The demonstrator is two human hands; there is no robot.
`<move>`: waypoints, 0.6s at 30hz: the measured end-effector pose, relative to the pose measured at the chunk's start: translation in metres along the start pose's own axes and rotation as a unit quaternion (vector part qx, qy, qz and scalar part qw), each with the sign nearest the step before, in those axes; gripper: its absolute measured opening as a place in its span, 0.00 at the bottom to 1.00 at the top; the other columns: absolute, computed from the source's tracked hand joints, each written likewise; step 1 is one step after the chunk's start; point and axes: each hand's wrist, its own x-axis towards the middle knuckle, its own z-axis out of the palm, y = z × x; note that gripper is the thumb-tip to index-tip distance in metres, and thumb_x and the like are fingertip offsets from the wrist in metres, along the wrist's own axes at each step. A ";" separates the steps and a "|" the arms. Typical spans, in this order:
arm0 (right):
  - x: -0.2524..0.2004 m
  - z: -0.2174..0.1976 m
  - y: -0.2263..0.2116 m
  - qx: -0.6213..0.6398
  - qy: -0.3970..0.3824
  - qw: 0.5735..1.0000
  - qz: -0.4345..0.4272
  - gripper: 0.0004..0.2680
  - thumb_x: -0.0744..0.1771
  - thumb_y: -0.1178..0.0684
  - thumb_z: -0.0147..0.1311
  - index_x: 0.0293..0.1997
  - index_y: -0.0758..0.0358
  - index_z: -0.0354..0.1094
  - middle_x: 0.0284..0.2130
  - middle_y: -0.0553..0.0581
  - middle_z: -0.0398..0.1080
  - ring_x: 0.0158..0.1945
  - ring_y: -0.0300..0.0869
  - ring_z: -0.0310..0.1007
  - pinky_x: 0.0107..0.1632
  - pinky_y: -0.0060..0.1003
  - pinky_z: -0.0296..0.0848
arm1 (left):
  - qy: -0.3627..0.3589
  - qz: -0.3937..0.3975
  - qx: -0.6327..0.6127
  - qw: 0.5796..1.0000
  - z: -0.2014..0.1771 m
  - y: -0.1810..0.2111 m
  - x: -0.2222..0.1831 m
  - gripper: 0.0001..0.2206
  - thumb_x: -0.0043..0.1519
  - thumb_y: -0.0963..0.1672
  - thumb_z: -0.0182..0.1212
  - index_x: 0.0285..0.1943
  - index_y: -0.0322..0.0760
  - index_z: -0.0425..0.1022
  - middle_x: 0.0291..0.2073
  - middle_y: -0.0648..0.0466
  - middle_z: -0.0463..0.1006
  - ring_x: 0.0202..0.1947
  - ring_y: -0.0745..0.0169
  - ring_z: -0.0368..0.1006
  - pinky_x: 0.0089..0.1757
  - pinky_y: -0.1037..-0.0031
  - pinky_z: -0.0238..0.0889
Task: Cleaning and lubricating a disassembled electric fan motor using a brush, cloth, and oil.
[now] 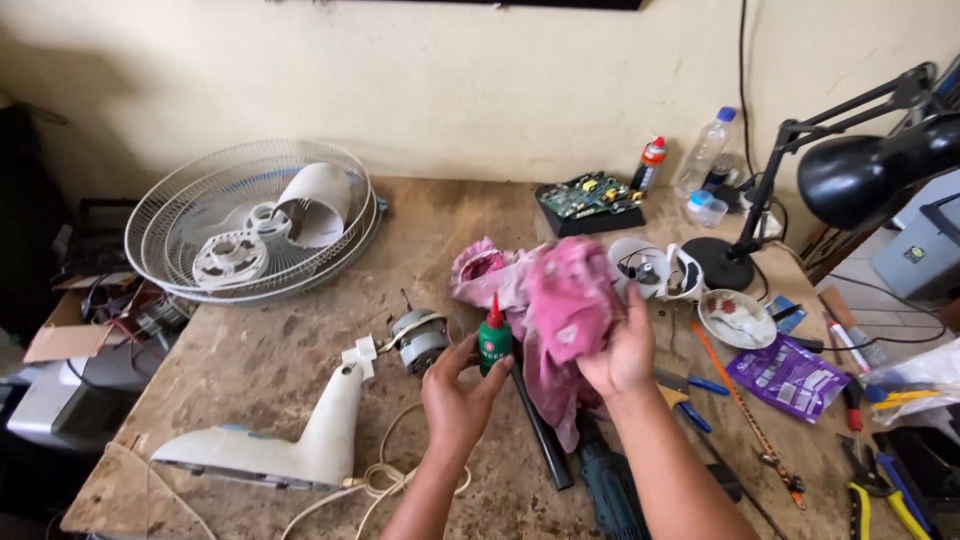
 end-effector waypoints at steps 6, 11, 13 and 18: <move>-0.034 0.000 0.043 -0.494 -0.011 0.869 -0.011 0.13 0.65 0.47 0.56 0.53 0.55 0.73 0.37 0.50 0.77 0.41 0.40 0.75 0.45 0.33 0.72 | -0.019 0.073 0.037 0.996 0.022 0.000 -0.020 0.22 0.49 0.45 0.73 0.54 0.39 0.82 0.47 0.53 0.85 0.49 0.56 0.80 0.54 0.58 0.61; 0.000 -0.058 0.063 -0.407 -0.030 0.912 -0.052 0.09 0.66 0.50 0.57 0.47 0.62 0.76 0.36 0.56 0.80 0.38 0.44 0.80 0.43 0.37 0.79 | -0.060 0.021 0.023 0.998 0.016 -0.001 -0.018 0.21 0.53 0.46 0.74 0.56 0.40 0.81 0.50 0.53 0.86 0.53 0.55 0.79 0.60 0.54 0.60; 0.021 -0.088 0.062 -0.165 -0.117 0.979 0.033 0.11 0.70 0.47 0.52 0.48 0.65 0.68 0.31 0.56 0.72 0.16 0.32 0.62 0.17 0.27 0.65 | -0.100 -0.028 -0.004 0.995 0.010 -0.003 -0.016 0.26 0.50 0.50 0.76 0.58 0.40 0.81 0.56 0.49 0.82 0.58 0.52 0.74 0.58 0.56 0.64; 0.013 -0.066 0.068 -0.097 -0.020 0.995 -0.026 0.05 0.69 0.53 0.56 0.38 0.61 0.73 0.27 0.57 0.77 0.28 0.40 0.78 0.32 0.31 0.77 | -0.089 -0.019 -0.130 0.987 0.016 0.002 -0.015 0.22 0.48 0.43 0.79 0.52 0.32 0.82 0.42 0.42 0.85 0.45 0.40 0.82 0.51 0.49 0.68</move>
